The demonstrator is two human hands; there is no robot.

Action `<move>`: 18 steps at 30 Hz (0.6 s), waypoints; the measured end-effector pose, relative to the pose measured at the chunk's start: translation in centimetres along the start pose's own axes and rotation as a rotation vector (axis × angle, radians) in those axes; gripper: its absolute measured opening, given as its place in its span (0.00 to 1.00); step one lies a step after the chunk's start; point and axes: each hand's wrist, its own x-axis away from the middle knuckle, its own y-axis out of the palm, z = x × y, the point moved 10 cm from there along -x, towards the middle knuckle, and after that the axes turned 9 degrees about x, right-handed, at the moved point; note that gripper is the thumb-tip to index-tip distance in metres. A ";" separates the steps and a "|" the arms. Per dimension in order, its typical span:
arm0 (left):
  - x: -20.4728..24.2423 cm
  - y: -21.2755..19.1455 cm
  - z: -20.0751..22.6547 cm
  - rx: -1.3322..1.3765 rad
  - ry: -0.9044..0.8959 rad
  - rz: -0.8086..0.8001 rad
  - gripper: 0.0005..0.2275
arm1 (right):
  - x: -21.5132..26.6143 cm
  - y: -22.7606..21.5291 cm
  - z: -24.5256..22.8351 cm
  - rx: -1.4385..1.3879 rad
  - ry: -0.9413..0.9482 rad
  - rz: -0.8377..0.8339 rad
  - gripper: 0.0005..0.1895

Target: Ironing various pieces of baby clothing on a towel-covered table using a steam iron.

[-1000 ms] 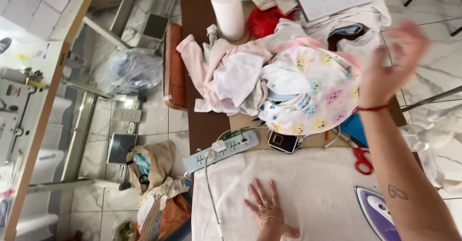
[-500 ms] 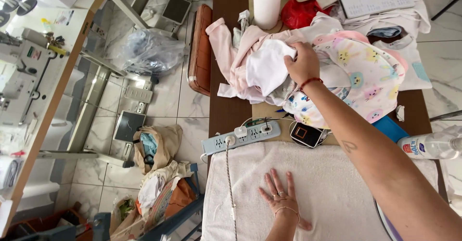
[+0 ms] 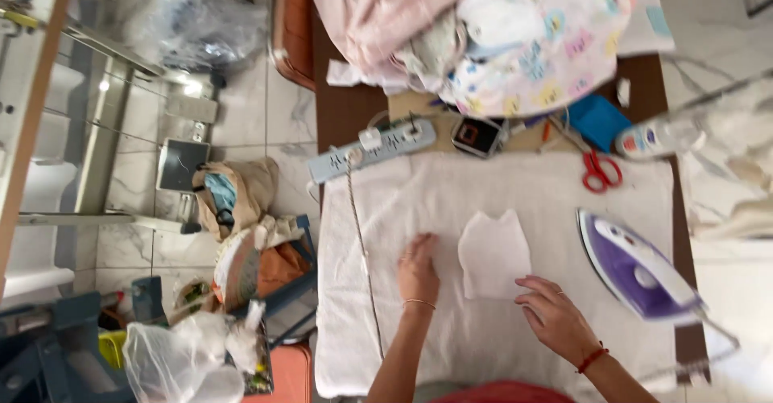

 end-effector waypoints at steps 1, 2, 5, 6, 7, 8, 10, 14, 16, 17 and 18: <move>1.5 -1.7 -0.2 0.134 -0.194 0.060 0.19 | 1.7 0.4 0.1 -0.036 0.030 -0.023 0.06; 2.8 -3.4 -0.5 0.263 -0.384 0.131 0.16 | 2.8 0.9 0.3 -0.068 0.050 -0.036 0.07; 5.2 -1.3 1.6 0.316 -0.315 0.029 0.06 | 3.4 2.4 0.5 0.038 -0.011 -0.028 0.12; 6.0 -0.1 1.0 0.314 -0.310 0.023 0.06 | 3.2 2.7 0.6 0.037 -0.004 -0.023 0.12; 6.7 1.0 0.9 0.203 -0.246 -0.003 0.11 | 2.9 2.9 0.9 0.142 0.028 -0.017 0.11; 7.3 2.1 0.8 0.092 -0.182 -0.023 0.19 | 2.3 3.0 1.3 0.248 0.055 -0.009 0.11; 7.3 3.3 -0.1 0.052 -0.183 -0.040 0.19 | 2.0 3.3 1.8 0.264 0.071 0.044 0.09; 6.7 3.4 -0.9 0.040 -0.285 -0.092 0.16 | 2.2 3.6 2.8 0.323 0.083 0.156 0.03; 6.4 1.4 2.1 0.149 -0.233 -0.053 0.14 | 2.4 0.9 1.9 0.278 0.079 0.200 0.02; 6.3 0.2 3.8 0.257 -0.186 -0.018 0.11 | 2.6 -0.5 1.5 0.230 0.075 0.239 0.01; 6.9 0.3 4.1 0.255 -0.187 -0.017 0.11 | 3.2 -0.6 1.7 0.228 0.074 0.239 0.01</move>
